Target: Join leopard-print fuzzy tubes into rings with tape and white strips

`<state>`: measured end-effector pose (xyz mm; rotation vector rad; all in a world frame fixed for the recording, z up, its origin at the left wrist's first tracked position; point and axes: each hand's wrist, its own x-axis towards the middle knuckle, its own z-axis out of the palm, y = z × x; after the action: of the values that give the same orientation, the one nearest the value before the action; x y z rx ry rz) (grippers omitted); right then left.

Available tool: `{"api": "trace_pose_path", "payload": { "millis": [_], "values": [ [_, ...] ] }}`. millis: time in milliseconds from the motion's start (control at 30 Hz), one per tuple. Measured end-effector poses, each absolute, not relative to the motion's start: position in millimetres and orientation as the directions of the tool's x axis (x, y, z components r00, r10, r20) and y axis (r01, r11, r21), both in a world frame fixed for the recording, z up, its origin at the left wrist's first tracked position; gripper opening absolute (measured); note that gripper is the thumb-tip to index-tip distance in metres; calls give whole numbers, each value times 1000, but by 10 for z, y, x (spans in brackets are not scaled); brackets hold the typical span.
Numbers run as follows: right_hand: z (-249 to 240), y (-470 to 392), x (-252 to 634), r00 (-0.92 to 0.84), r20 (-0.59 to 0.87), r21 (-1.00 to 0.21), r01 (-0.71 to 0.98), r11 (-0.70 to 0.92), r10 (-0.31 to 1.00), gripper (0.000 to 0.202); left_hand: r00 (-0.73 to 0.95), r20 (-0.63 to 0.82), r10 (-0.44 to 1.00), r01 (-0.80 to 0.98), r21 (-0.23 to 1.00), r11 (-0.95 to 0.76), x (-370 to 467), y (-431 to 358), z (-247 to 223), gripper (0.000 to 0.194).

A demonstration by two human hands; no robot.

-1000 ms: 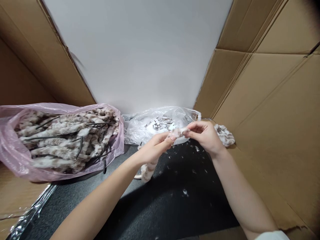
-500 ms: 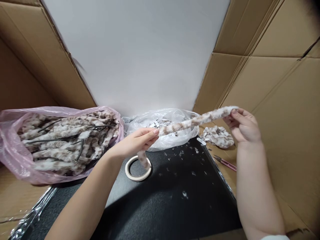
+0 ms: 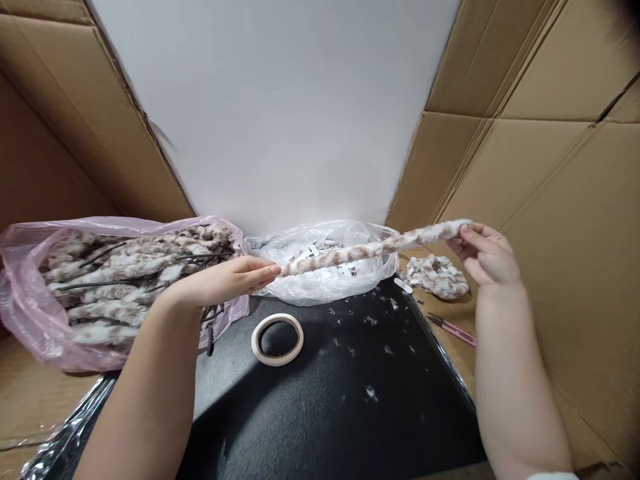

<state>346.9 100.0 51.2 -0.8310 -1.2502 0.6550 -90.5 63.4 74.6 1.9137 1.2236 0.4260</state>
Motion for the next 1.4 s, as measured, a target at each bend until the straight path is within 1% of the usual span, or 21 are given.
{"api": "trace_pose_path", "payload": {
  "millis": [67,133,233,267,333,400,433,467,500,533,567,633,700,833,933,1100,1267,1400],
  "values": [
    [541,936,3365,193,512,-851,-17,525,837,27,403,-152,902,703,682,-199,-966,618,762,42],
    [588,838,3221,115,465,-881,-32,472,878,28,298,-205,932,798,590,-125,-995,575,793,41],
    [664,668,2917,-140,365,-929,15,371,920,22,214,-278,937,861,506,-47,-987,499,838,38],
    [679,618,2796,-221,334,-935,48,352,916,18,202,-271,941,872,488,-47,-966,476,849,38],
    [674,540,2543,-314,288,-944,63,323,905,16,199,-199,959,879,470,-85,-879,428,859,44],
    [624,487,2301,-371,235,-959,60,276,898,16,252,-99,963,839,518,-166,-708,373,844,57],
    [587,467,2194,-398,202,-967,65,247,895,15,313,-60,948,776,592,-219,-592,344,823,59],
    [547,449,2101,-417,179,-972,68,227,891,16,398,-46,916,676,690,-259,-462,316,789,57],
    [508,432,2025,-436,164,-975,67,214,885,16,481,-33,876,554,786,-275,-327,292,743,50],
    [474,417,1966,-456,155,-976,68,208,876,15,555,-15,832,442,852,-279,-197,274,686,45],
    [448,403,1927,-465,162,-973,73,220,871,13,584,-21,812,375,894,-246,-80,264,622,45],
    [425,388,1903,-463,196,-958,100,270,865,8,628,-83,774,311,938,-152,85,271,495,49],
    [441,395,1939,-454,215,-945,126,301,864,7,655,-140,743,282,957,-68,147,305,406,51],
    [527,467,2106,-398,193,-962,105,253,897,17,667,-143,731,206,979,3,90,373,400,48],
    [582,524,2241,-342,210,-968,60,245,916,20,686,-144,713,170,985,36,31,386,458,47],
    [638,604,2507,-238,308,-948,5,319,921,17,687,-141,713,181,983,20,-88,405,551,45],
    [617,746,2935,-106,370,-929,-71,364,923,27,640,-125,758,263,963,-63,-333,473,660,45],
    [525,879,3293,-6,382,-924,-16,382,924,30,569,-122,814,330,940,-90,-570,565,690,46]
  ]
}}
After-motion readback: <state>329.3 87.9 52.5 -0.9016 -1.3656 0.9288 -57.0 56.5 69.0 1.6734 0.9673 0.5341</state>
